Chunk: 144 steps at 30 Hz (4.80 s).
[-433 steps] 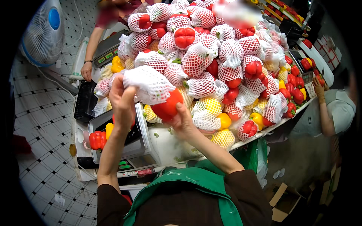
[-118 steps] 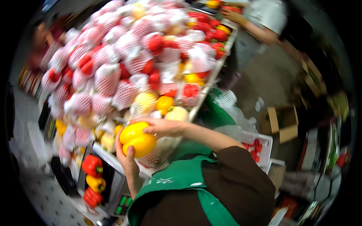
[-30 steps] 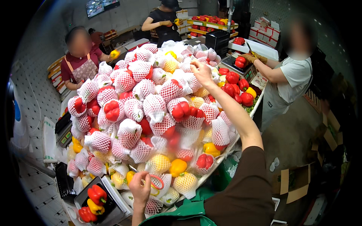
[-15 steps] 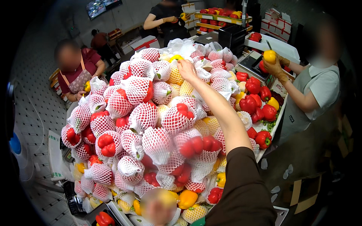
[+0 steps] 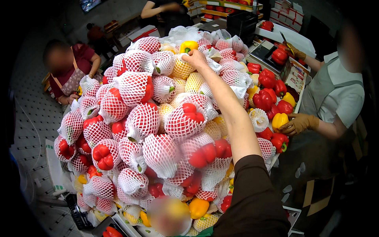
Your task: The person removes bell peppers from protective foam nets using shears, weighs them on a digital scale, and places them into a white tray. The process is repeated for multiple red and yellow bell peppers.
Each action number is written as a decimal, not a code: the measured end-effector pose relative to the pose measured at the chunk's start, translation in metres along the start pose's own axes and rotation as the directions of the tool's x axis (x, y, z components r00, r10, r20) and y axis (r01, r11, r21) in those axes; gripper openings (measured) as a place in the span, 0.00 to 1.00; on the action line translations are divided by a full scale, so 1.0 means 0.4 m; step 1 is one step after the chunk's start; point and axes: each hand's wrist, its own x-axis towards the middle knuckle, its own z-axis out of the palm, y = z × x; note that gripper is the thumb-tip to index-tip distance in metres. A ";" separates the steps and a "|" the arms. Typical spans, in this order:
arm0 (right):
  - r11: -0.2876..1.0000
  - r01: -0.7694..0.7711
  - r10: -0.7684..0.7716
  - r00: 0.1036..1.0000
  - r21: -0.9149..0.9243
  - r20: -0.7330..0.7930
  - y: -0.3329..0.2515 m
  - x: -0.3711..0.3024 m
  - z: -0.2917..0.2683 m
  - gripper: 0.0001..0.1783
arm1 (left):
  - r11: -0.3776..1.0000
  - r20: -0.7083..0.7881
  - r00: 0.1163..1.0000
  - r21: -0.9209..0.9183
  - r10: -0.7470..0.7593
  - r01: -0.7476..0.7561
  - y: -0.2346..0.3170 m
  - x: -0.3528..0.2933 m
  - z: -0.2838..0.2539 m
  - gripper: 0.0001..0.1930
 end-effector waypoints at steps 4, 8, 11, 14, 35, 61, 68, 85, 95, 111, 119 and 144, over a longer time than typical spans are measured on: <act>0.978 -0.020 0.054 0.985 0.206 -0.162 0.015 -0.039 0.015 0.24 | 0.988 -0.035 0.994 -0.120 -0.103 0.098 -0.009 -0.037 0.023 0.04; 0.964 -0.016 0.069 0.979 0.267 -0.190 0.033 -0.038 0.001 0.22 | 0.998 -0.052 0.997 -0.031 -0.052 0.051 -0.001 -0.025 0.022 0.05; 0.928 0.065 0.002 0.984 0.367 -0.178 0.079 -0.036 0.008 0.20 | 0.999 -0.044 0.999 -0.030 -0.026 0.025 -0.007 -0.024 0.019 0.05; 0.982 0.172 -0.186 0.942 -0.074 -0.279 0.026 -0.068 -0.036 0.21 | 0.998 -0.052 0.998 -0.056 -0.036 0.034 -0.009 -0.034 0.024 0.06; 0.984 0.176 -0.157 0.900 0.010 -0.406 -0.039 -0.115 -0.079 0.20 | 0.998 -0.072 0.996 -0.011 0.059 -0.060 -0.013 -0.032 0.009 0.05; 0.693 -0.209 -0.233 0.840 0.690 0.489 -0.284 -1.189 -0.353 0.14 | -0.238 0.548 0.714 -0.835 -0.436 0.496 0.161 0.008 -0.136 0.41; 0.820 0.272 -0.524 0.713 0.504 0.466 -0.301 -1.381 -0.376 0.10 | -0.707 0.796 0.575 -0.516 -0.187 0.484 0.114 -0.190 -0.170 0.41; 0.639 0.761 -0.679 0.492 0.109 0.545 -0.237 -1.472 -0.093 0.13 | -0.712 0.642 0.577 -0.687 -0.505 0.141 -0.030 -0.227 -0.343 0.32; 0.862 0.504 -0.396 0.604 0.054 0.691 -0.190 -1.512 0.034 0.12 | -0.443 0.530 0.605 -0.843 -0.594 0.304 -0.073 -0.266 -0.365 0.35; 0.690 0.704 -0.655 0.506 0.169 0.561 -0.276 -1.471 -0.081 0.26 | -0.894 0.767 0.518 -0.448 -0.380 0.008 -0.057 -0.243 -0.364 0.38; 0.684 0.715 -0.657 0.518 0.146 0.547 -0.252 -1.475 -0.063 0.22 | -0.903 0.806 0.482 -0.425 -0.343 0.068 -0.047 -0.249 -0.361 0.38; 0.675 0.733 -0.419 0.478 -0.087 0.772 -0.319 -1.491 -0.085 0.23 | -0.391 0.676 0.536 -0.733 -0.505 0.556 -0.074 -0.304 -0.479 0.32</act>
